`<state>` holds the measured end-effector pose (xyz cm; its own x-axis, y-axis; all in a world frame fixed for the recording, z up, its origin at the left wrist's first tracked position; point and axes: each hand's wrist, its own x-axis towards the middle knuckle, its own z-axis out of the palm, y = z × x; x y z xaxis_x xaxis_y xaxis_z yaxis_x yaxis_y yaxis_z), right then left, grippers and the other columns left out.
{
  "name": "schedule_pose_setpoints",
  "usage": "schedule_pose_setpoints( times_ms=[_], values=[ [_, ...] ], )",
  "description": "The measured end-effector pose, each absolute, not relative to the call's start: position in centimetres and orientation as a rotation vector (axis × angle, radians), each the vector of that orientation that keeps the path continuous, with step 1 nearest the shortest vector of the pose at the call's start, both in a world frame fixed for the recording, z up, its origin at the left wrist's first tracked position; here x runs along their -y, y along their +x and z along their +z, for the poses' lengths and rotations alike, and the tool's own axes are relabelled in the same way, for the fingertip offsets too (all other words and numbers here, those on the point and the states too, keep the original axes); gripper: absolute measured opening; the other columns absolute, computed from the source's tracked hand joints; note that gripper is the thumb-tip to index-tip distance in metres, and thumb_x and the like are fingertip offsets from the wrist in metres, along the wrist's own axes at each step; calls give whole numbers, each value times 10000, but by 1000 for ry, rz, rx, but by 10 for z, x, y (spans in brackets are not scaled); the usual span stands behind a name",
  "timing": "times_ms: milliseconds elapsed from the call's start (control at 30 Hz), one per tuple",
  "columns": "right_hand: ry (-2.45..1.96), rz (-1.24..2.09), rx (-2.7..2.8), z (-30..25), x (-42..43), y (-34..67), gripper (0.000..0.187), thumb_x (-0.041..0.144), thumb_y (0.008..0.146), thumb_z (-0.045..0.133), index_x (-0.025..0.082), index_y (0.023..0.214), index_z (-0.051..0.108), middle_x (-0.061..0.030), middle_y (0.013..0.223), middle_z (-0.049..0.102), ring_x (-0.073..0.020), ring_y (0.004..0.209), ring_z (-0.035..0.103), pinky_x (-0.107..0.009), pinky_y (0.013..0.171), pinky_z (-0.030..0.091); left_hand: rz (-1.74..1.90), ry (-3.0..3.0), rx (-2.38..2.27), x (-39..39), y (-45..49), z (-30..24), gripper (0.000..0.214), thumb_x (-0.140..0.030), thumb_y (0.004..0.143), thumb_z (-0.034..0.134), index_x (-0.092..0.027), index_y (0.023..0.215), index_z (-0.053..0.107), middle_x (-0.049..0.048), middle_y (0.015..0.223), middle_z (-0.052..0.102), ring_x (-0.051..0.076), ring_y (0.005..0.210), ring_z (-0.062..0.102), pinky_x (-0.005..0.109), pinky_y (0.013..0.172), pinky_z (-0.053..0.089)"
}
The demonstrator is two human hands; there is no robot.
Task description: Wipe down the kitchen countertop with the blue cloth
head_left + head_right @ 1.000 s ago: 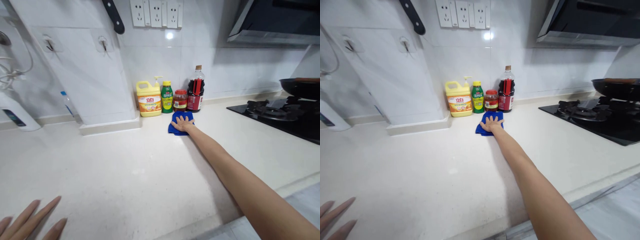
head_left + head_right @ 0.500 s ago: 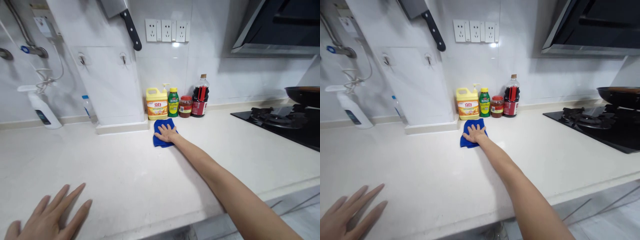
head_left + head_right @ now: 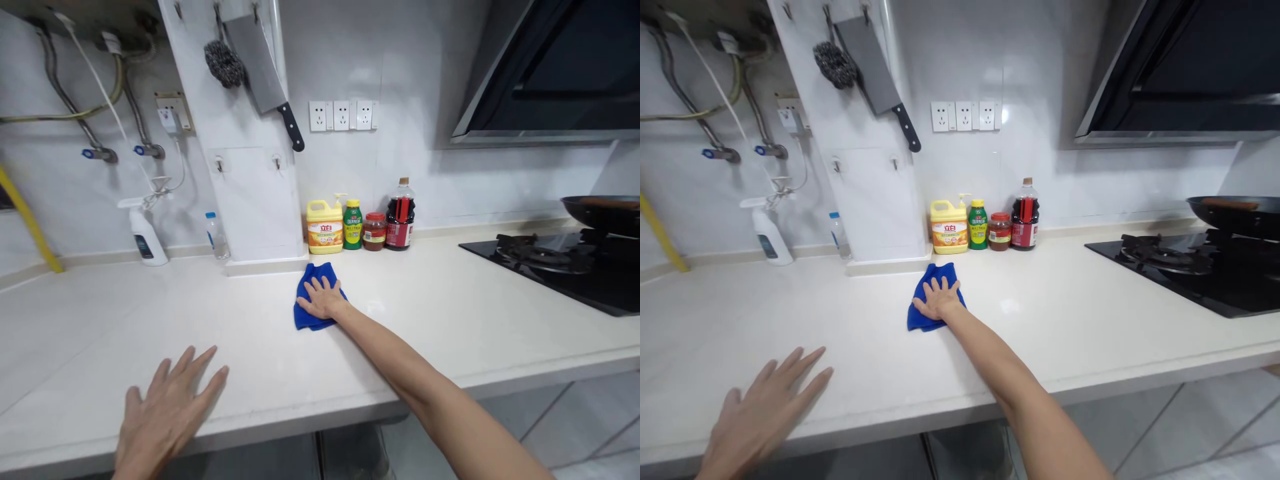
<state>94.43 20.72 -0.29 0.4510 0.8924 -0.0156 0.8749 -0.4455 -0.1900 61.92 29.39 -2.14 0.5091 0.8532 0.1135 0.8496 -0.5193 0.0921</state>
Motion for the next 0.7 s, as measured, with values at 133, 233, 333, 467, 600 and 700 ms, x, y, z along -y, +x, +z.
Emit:
schedule_pose_setpoints(
  times_ms=[133,233,333,467,600,700],
  values=[
    [-2538,167,1532,-3,-188,914,839,671,1006,139,156,1667,194,-140,1743,112,-455,1583,48,-768,1196,70,174,2701,-1522,-290,620,-16,781,-703,918,225,-342,1596,370,4,1721,212,374,1598,120,713,1259,65],
    [-2524,157,1507,-4,-173,894,842,670,1006,141,150,1665,204,-164,1737,117,-473,1578,48,-776,1189,62,166,2700,-1509,-288,620,-12,783,-705,922,241,-333,1600,359,21,1721,205,391,1592,129,728,1250,82],
    [-2509,163,1480,-6,-159,878,844,666,1005,147,140,1662,215,-184,1733,109,-478,1577,39,-786,1182,48,171,2705,-1501,-285,620,-10,773,-699,933,229,-335,1604,348,22,1724,186,396,1592,124,736,1245,78],
    [-2458,170,1460,-7,-136,867,816,661,1008,183,186,1672,181,-186,1735,81,-461,1583,45,-775,1185,39,199,2707,-1478,-284,619,-9,769,-682,941,238,-312,1605,353,49,1721,206,405,1588,132,734,1243,62],
    [-2374,98,1400,-9,-112,864,963,632,972,399,89,1668,14,-256,1719,-7,-415,1587,130,-672,1233,146,232,2699,-1486,-284,618,-10,758,-697,935,263,-332,1587,391,44,1717,224,403,1583,160,728,1241,93],
    [-2377,-86,1382,-15,-98,858,872,539,987,405,10,1640,176,-269,1707,138,-391,1585,162,-609,1269,111,218,2705,-1492,-283,618,-10,758,-701,936,250,-342,1590,382,33,1721,208,393,1587,149,720,1243,96]
  ],
)
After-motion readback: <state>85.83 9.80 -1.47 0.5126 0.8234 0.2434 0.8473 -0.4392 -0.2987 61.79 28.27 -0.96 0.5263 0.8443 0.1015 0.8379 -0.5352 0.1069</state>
